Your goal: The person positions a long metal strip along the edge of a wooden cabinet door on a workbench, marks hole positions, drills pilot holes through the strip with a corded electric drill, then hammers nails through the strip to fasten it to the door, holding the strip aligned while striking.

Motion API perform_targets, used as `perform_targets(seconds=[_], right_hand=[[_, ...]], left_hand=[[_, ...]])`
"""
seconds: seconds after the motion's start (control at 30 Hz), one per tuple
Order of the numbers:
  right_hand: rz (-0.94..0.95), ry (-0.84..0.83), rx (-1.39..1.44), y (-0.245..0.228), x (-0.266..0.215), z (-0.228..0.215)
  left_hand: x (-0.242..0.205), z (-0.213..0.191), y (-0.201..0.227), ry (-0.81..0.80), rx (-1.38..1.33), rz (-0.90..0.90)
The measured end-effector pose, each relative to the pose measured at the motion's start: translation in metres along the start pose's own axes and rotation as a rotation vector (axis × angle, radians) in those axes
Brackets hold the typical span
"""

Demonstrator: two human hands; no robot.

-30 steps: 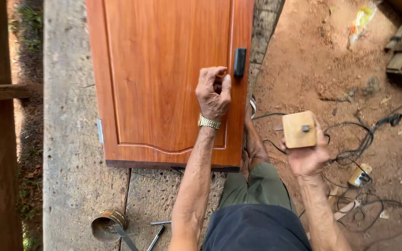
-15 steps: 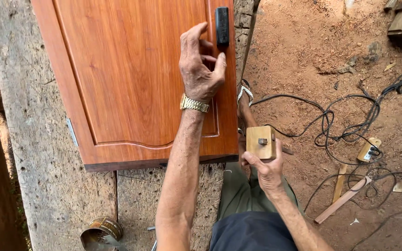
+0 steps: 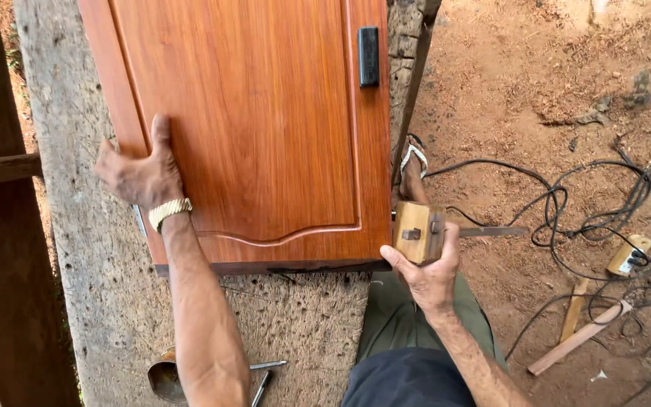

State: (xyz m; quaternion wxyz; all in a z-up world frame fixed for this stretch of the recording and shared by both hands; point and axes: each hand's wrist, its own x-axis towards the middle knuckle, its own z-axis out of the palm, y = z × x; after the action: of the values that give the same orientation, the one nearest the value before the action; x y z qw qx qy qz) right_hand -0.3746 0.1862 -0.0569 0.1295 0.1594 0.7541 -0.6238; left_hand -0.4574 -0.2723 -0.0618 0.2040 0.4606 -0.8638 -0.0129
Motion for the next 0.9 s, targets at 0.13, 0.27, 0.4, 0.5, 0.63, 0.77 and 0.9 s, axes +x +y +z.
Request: perform_targets(seconds=[0.13, 0.27, 0.4, 0.5, 0.63, 0.77, 0.9], right_hand=[[0.012, -0.022, -0.012, -0.005, 0.001, -0.002], [0.093, -0.093, 0.145, -0.001, 0.006, -0.007], [0.094, -0.121, 0.24, 0.012, 0.014, -0.018], [0.039, -0.103, 0.099, 0.013, 0.012, -0.022], [0.004, -0.084, 0.001, 0.003, 0.01, -0.022], [-0.004, -0.085, 0.01, -0.007, 0.012, -0.019], [0.036, -0.094, -0.002, 0.005, 0.012, -0.023]], left_hand=[[-0.017, -0.004, -0.018, 0.057, -0.063, 0.182], [-0.02, -0.013, -0.011, 0.05, -0.214, 0.079], [-0.043, -0.023, -0.008, 0.065, -0.185, 0.131], [-0.05, -0.023, -0.01, 0.009, -0.179, 0.179], [-0.068, 0.039, -0.035, 0.415, 0.052, 0.672], [-0.092, -0.036, 0.036, 0.105, 0.255, 0.199], [-0.081, -0.079, 0.023, -0.255, 0.166, 0.041]])
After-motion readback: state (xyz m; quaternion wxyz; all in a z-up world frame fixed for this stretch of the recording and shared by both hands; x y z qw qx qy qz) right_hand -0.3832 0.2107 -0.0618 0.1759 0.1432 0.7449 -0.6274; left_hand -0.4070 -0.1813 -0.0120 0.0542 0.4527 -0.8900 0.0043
